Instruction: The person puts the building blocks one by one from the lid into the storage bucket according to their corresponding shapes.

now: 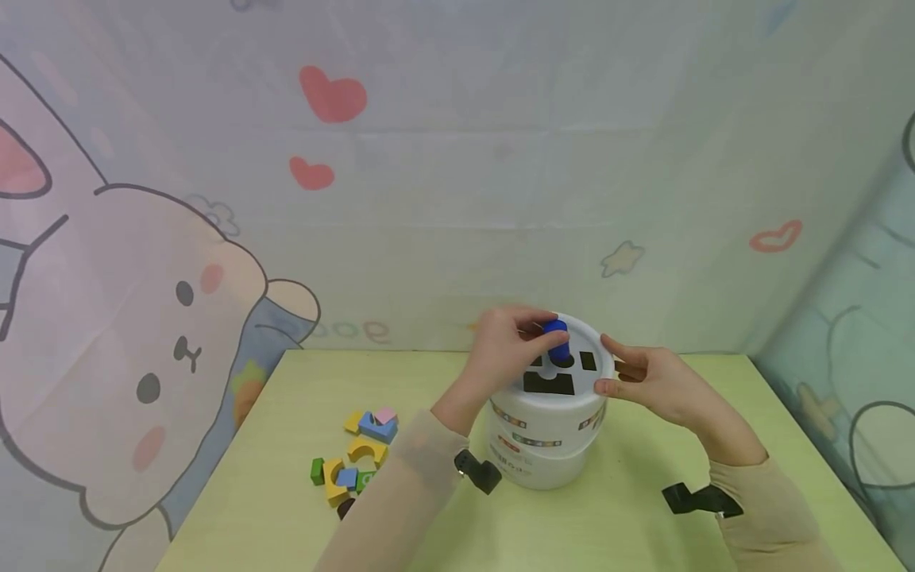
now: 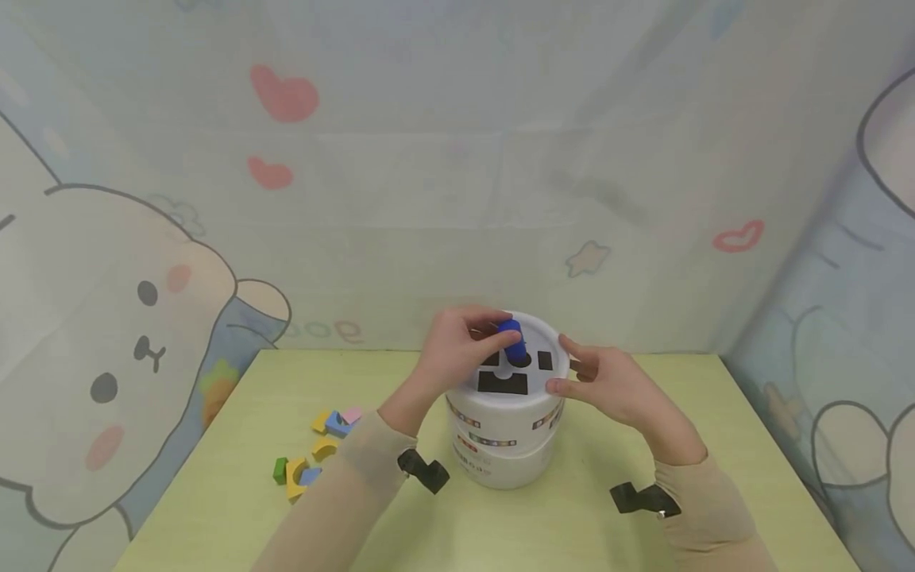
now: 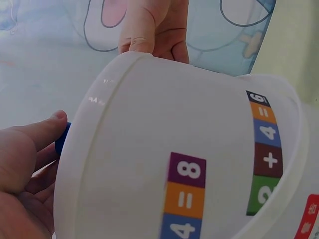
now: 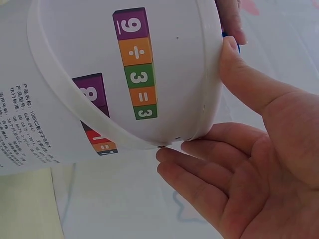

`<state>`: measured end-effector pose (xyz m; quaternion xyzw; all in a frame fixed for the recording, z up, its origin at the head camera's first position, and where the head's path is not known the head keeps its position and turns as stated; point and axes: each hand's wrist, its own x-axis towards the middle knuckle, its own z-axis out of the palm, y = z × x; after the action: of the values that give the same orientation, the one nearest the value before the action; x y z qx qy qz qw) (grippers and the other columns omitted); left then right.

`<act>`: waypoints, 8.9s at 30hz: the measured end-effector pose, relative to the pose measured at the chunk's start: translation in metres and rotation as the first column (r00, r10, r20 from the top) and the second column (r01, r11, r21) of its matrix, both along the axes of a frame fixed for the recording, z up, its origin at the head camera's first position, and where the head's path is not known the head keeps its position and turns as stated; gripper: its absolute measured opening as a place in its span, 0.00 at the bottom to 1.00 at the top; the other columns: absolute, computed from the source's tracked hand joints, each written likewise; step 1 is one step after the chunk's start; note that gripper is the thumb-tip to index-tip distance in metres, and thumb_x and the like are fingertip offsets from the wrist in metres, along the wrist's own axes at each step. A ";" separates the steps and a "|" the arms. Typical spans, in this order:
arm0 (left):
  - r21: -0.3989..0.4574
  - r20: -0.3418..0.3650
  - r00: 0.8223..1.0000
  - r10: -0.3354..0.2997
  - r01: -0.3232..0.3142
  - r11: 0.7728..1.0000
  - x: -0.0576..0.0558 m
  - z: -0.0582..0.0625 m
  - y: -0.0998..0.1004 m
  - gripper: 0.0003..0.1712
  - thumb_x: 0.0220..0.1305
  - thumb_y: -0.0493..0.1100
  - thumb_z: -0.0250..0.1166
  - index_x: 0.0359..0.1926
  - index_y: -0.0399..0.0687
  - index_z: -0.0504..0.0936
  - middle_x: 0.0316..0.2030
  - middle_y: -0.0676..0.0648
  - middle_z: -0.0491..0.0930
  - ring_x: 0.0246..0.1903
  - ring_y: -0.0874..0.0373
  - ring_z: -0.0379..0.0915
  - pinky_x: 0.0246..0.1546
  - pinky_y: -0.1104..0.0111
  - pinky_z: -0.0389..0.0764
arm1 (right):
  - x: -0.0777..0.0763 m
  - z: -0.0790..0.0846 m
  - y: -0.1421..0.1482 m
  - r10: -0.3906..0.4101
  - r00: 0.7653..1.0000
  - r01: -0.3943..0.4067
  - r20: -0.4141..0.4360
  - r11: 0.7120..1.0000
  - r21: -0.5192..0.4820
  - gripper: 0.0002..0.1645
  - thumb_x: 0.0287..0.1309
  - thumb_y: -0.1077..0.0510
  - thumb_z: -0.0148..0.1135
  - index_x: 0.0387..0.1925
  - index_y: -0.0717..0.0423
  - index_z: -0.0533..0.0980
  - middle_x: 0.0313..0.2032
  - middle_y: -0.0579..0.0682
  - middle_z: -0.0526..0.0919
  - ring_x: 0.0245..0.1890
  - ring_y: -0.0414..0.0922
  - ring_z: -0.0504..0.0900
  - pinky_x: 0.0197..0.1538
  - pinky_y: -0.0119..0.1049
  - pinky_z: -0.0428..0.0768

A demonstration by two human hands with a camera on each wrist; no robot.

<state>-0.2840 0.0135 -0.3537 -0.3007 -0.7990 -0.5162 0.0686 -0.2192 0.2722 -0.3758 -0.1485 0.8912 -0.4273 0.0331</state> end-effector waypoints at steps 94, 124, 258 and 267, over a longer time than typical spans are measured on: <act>0.025 0.165 0.964 0.210 -0.217 0.976 0.016 -0.099 -0.236 0.21 0.68 0.43 0.77 0.61 0.46 0.89 0.57 0.44 0.88 0.54 0.51 0.87 0.49 0.70 0.87 | -0.003 -0.004 -0.001 -0.012 0.999 0.013 -0.034 1.000 0.019 0.52 0.71 0.46 0.71 0.82 0.64 0.57 0.74 0.69 0.69 0.70 0.66 0.75 0.64 0.60 0.81; -0.225 0.363 0.901 0.239 -0.164 0.960 0.035 -0.160 -0.365 0.29 0.68 0.44 0.77 0.65 0.33 0.83 0.60 0.34 0.84 0.53 0.46 0.87 0.49 0.67 0.88 | -0.004 -0.006 0.000 -0.009 1.000 0.009 -0.023 1.000 0.014 0.52 0.72 0.47 0.71 0.83 0.63 0.55 0.71 0.69 0.72 0.69 0.66 0.76 0.62 0.61 0.82; 0.060 0.037 0.979 -0.202 0.199 0.978 -0.009 -0.007 -0.049 0.19 0.63 0.36 0.79 0.55 0.40 0.90 0.49 0.45 0.89 0.46 0.58 0.90 0.48 0.68 0.88 | -0.011 0.000 -0.001 -0.001 1.000 0.002 -0.016 0.999 0.034 0.52 0.72 0.46 0.71 0.82 0.66 0.56 0.74 0.70 0.68 0.71 0.67 0.73 0.64 0.61 0.80; -0.046 0.062 0.978 -0.197 0.200 0.979 -0.009 -0.007 -0.013 0.20 0.65 0.38 0.79 0.57 0.38 0.89 0.51 0.43 0.90 0.46 0.59 0.89 0.47 0.73 0.86 | -0.009 -0.003 0.000 0.014 1.000 -0.013 -0.012 1.000 0.018 0.51 0.72 0.47 0.70 0.82 0.65 0.56 0.74 0.70 0.68 0.71 0.67 0.73 0.64 0.61 0.80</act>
<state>-0.2930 0.0000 -0.3609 -0.3656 -0.7797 -0.5081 -0.0139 -0.2283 0.2718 -0.3784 -0.1567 0.8941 -0.4183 0.0320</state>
